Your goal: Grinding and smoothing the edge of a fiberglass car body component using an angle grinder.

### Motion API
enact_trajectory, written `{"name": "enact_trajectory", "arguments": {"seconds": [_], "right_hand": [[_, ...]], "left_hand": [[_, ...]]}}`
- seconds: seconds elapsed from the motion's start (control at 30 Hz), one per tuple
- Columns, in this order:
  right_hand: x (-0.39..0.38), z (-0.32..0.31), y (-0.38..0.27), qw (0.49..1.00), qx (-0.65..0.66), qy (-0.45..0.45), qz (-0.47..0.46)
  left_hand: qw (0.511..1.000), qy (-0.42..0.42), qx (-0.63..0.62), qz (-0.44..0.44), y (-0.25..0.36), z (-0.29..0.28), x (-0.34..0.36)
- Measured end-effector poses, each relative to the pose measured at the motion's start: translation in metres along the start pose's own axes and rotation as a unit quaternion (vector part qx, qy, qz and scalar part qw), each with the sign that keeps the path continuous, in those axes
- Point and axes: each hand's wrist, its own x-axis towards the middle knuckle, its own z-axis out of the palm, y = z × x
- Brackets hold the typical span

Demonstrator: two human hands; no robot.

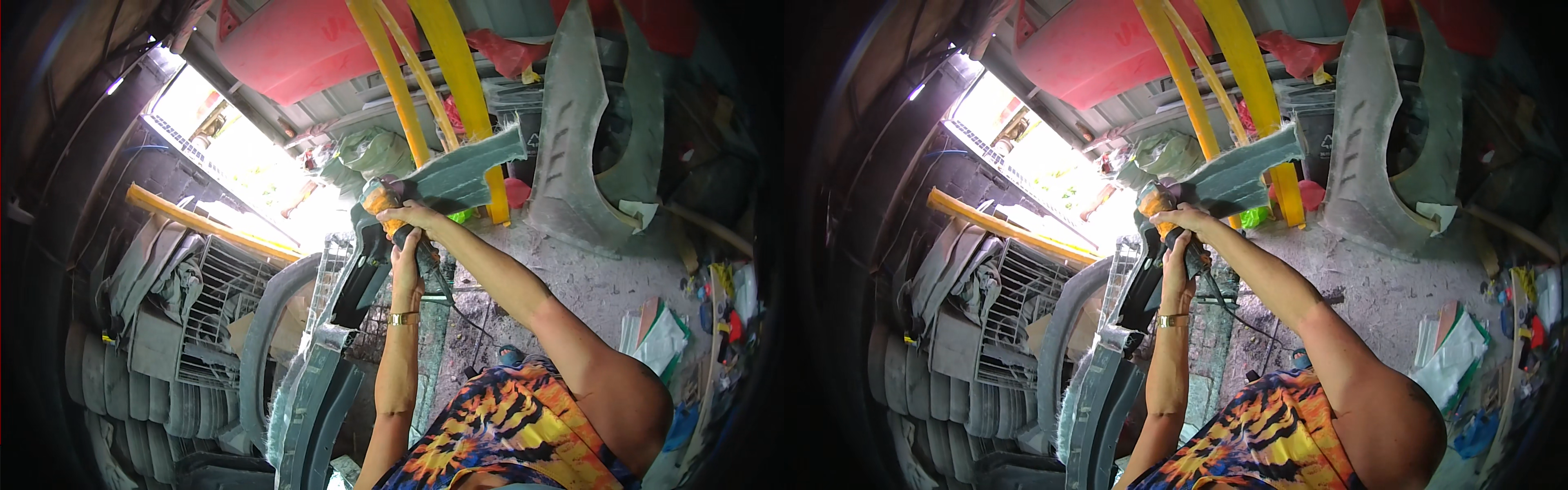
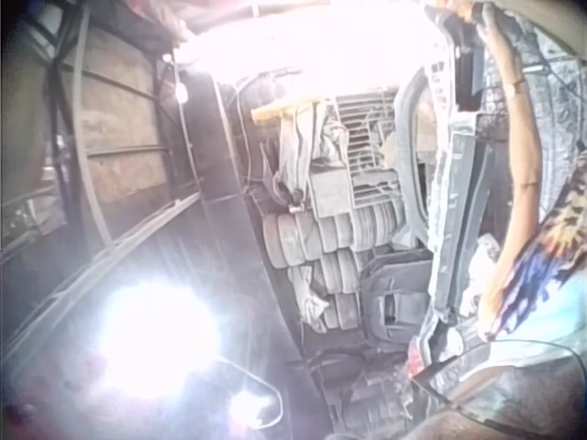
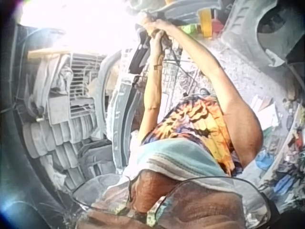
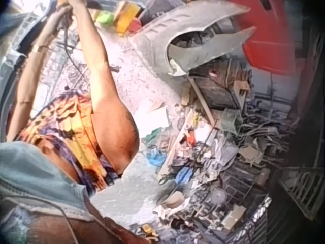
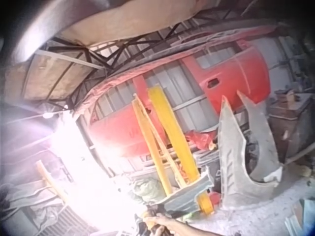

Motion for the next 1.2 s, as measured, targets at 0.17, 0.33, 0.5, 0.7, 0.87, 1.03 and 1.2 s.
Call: {"name": "enact_trajectory", "arguments": {"seconds": [0.17,0.33,0.5,0.7,0.87,1.03,1.2], "right_hand": [[-0.011,0.007,-0.004,1.000,0.000,0.027,-0.002],[0.003,-0.009,0.007,0.990,-0.066,0.123,-0.008],[0.000,-0.020,0.007,0.996,-0.059,0.068,-0.007],[-0.032,-0.002,-0.014,0.997,-0.030,0.076,-0.005],[-0.044,-0.007,-0.023,0.999,-0.016,0.042,-0.010],[-0.044,-0.015,-0.020,0.997,0.000,0.074,-0.004],[-0.026,-0.038,-0.013,1.000,-0.007,-0.004,-0.011]], "left_hand": [[1.000,0.002,-0.003,0.000,-0.001,0.001,-0.005],[0.999,-0.039,-0.012,0.000,-0.002,0.009,-0.004],[0.999,-0.036,-0.001,-0.004,-0.002,0.018,-0.009],[0.999,-0.033,0.003,0.009,-0.007,0.018,-0.009],[1.000,-0.028,0.007,0.008,-0.009,0.029,-0.011],[1.000,-0.015,0.009,0.017,-0.016,0.035,-0.010],[1.000,-0.019,0.017,0.017,-0.019,0.048,-0.011]]}}
